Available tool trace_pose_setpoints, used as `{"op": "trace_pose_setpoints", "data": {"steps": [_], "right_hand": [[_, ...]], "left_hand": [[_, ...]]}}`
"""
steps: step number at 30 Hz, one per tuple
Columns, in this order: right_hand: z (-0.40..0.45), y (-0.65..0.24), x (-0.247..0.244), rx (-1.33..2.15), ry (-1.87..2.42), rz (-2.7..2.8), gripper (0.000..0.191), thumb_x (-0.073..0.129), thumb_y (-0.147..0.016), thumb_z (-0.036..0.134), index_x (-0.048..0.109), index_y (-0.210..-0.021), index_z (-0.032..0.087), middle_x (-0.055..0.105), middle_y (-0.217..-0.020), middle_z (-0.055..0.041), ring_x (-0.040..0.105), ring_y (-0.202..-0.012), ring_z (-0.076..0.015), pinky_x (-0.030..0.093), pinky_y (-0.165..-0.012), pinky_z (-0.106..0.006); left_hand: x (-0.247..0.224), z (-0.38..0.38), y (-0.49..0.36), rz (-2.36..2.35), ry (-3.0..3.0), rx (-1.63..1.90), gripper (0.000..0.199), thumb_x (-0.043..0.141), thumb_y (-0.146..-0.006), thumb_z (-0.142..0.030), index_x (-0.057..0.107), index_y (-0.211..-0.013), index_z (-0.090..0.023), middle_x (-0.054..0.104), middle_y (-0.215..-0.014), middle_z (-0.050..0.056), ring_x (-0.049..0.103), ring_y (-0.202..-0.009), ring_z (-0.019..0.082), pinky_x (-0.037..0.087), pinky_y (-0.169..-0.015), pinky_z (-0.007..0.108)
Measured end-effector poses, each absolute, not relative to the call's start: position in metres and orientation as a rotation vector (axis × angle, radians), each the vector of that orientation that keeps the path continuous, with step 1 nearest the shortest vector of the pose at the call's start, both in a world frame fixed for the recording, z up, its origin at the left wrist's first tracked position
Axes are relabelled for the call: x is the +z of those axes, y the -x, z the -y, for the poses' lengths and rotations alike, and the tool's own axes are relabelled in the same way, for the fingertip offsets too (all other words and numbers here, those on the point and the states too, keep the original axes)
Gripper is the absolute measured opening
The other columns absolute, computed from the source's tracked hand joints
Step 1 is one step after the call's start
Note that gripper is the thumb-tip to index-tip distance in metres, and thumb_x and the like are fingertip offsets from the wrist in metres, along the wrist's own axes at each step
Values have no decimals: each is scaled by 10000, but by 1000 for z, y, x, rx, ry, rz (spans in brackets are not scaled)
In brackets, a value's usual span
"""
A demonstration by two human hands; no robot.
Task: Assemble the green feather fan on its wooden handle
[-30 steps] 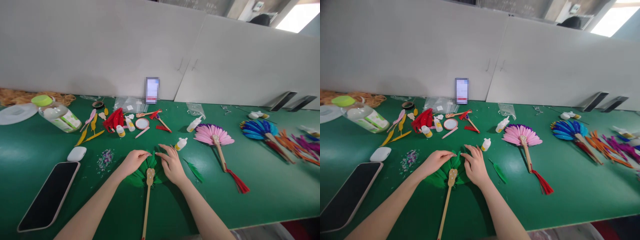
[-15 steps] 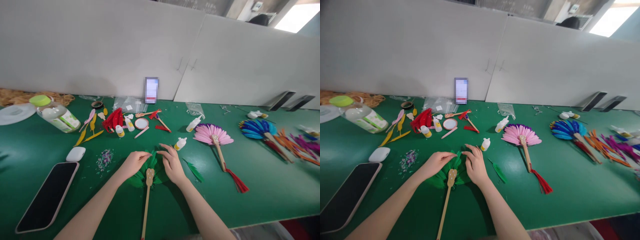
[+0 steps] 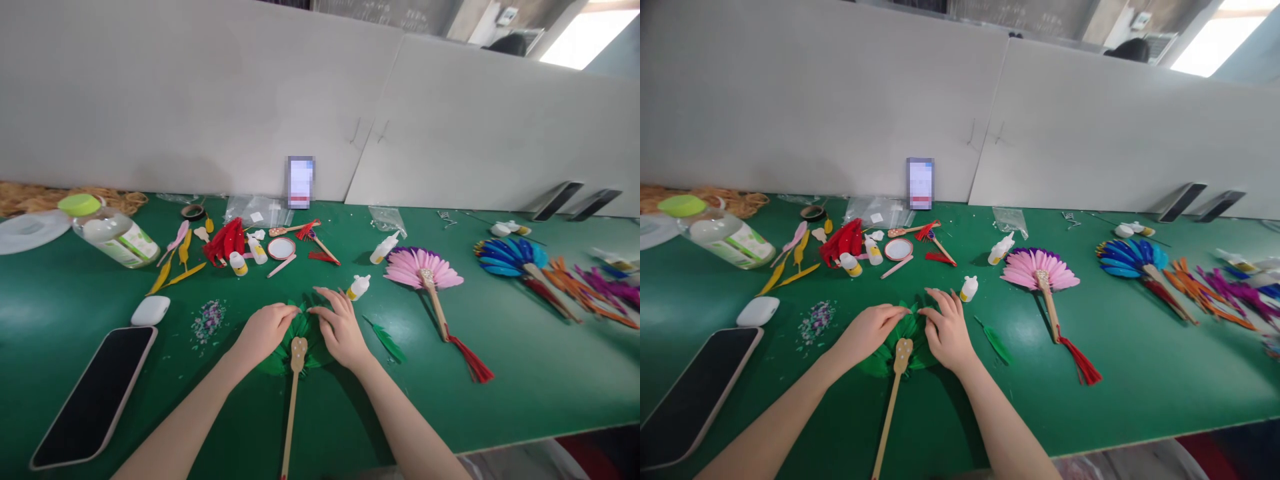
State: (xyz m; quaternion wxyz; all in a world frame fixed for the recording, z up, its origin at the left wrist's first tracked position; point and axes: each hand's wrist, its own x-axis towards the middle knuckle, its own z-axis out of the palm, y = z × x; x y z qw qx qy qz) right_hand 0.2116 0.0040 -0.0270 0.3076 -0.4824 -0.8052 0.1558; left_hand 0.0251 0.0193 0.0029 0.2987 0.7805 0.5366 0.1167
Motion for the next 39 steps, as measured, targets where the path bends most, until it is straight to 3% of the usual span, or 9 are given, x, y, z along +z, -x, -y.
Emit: {"op": "trace_pose_setpoints", "data": {"steps": [17, 23, 28, 33, 36, 39], "right_hand": [[-3, -211, -27, 445, 1266, 2123, 330, 378, -807, 96, 654, -957, 197, 479, -1268, -64, 405, -1185, -222, 205, -1057, -480], [-2, -211, -28, 469, 1237, 2098, 332, 367, -814, 99, 636, -982, 196, 482, -1261, -69, 410, -1179, -221, 204, -1053, -483], [-1, -214, -27, 448, 1213, 1910, 303, 354, -861, 131, 554, -1083, 181, 546, -1149, -90, 466, -1104, -197, 303, -1005, -426], [10, -226, -15, 362, 1216, 1629, 215, 370, -880, 168, 529, -1025, 174, 594, -963, -86, 546, -932, -188, 431, -831, -350], [30, -234, -8, 367, 1210, 1491, 208, 372, -885, 168, 506, -1044, 173, 603, -902, -70, 580, -814, -163, 454, -763, -318], [59, -238, -9, 414, 1193, 1420, 217, 376, -888, 169, 494, -1070, 175, 602, -827, -43, 589, -679, -133, 474, -676, -281]], "left_hand": [[-6, -25, -23, -1464, -2102, 318, 383, 296, -905, -301, 592, -1131, -217, 626, -866, 56, 607, -775, 166, 439, -650, 238], [-15, -32, -18, -1512, -2085, 478, 401, 295, -902, -337, 575, -1154, -198, 638, -906, 67, 607, -798, 172, 448, -672, 246], [-8, -40, -1, -1571, -2011, 700, 349, 347, -881, -327, 624, -1038, -185, 658, -988, 62, 609, -816, 168, 444, -679, 238], [26, -18, 15, -1830, -1935, 905, 338, 380, -866, -408, 613, -810, -171, 639, -787, 36, 556, -632, 132, 381, -569, 220], [33, 36, 7, -1875, -2082, 763, 409, 371, -866, -452, 512, -599, -176, 535, -615, 6, 496, -555, 117, 340, -557, 230], [18, 96, -12, -1761, -2213, 333, 421, 372, -864, -460, 495, -579, -175, 518, -612, 2, 505, -538, 118, 312, -524, 242]]}}
